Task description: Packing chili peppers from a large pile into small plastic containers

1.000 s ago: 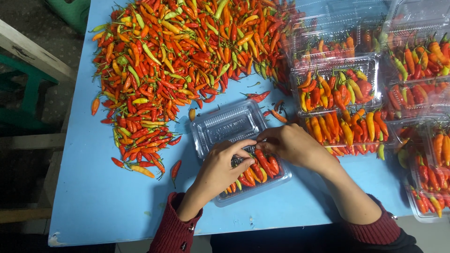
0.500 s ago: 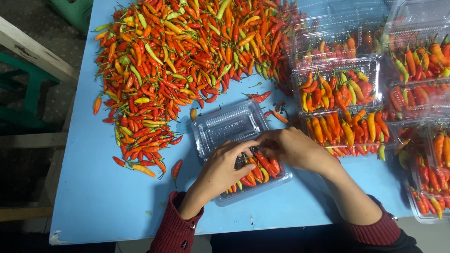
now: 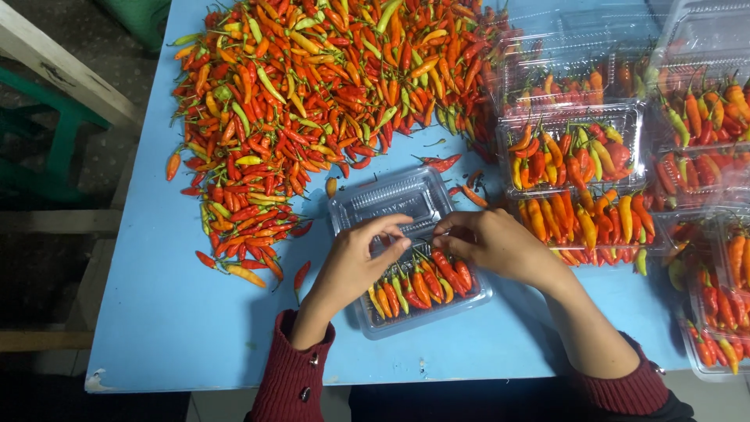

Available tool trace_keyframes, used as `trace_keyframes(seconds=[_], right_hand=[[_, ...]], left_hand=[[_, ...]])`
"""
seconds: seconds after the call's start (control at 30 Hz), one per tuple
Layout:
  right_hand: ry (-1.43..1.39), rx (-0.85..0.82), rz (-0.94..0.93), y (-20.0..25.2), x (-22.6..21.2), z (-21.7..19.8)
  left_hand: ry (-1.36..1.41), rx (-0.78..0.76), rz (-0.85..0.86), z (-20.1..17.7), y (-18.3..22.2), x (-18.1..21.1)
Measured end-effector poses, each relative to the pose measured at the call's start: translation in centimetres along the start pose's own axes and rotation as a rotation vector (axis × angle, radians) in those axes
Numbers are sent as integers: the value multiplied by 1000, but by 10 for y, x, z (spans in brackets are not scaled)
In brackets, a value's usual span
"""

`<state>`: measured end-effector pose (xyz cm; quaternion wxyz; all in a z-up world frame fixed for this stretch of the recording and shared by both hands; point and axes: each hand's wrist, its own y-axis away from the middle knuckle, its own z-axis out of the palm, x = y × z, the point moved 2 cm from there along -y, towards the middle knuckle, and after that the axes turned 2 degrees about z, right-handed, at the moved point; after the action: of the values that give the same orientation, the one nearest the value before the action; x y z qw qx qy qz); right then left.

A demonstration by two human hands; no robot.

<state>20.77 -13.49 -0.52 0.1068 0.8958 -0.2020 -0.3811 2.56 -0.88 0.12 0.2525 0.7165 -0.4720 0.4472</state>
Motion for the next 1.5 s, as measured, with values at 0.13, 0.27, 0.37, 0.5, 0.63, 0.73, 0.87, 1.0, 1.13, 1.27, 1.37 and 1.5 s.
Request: trace_keyframes(seconds=[0.13, 0.27, 0.37, 0.5, 0.63, 0.73, 0.87, 1.0, 1.13, 1.27, 1.37, 1.5], right_hand=[[-29, 49, -28, -5, -3, 0], [-10, 90, -118, -17, -17, 4], [59, 84, -219, -32, -42, 11], [208, 82, -429, -62, -85, 32], [305, 114, -543, -112, -112, 63], [364, 185, -548, -154, -121, 86], [468, 170, -446, -187, -131, 108], [532, 171, -448, -223, -116, 142], [529, 191, -427, -204, -122, 127], [379, 241, -407, -164, -128, 88], [214, 265, -484, -133, -121, 56], [-45, 270, -580, -94, -97, 28]], left_hand=[[-5, 160, -1, -27, 3, -16], [-62, 469, -92, -65, 14, -30], [-303, 677, -213, -87, 23, -68], [-628, 708, -430, -103, 30, -99], [-726, 637, -456, -98, 26, -106], [-756, 640, -425, -95, 23, -106], [-806, 690, -374, -94, 23, -121], [-780, 734, -374, -95, 25, -122], [-663, 773, -309, -97, 25, -107], [-243, 844, -228, -97, 23, -87], [-94, 856, -164, -98, 22, -88], [134, 812, -108, -95, 18, -79]])
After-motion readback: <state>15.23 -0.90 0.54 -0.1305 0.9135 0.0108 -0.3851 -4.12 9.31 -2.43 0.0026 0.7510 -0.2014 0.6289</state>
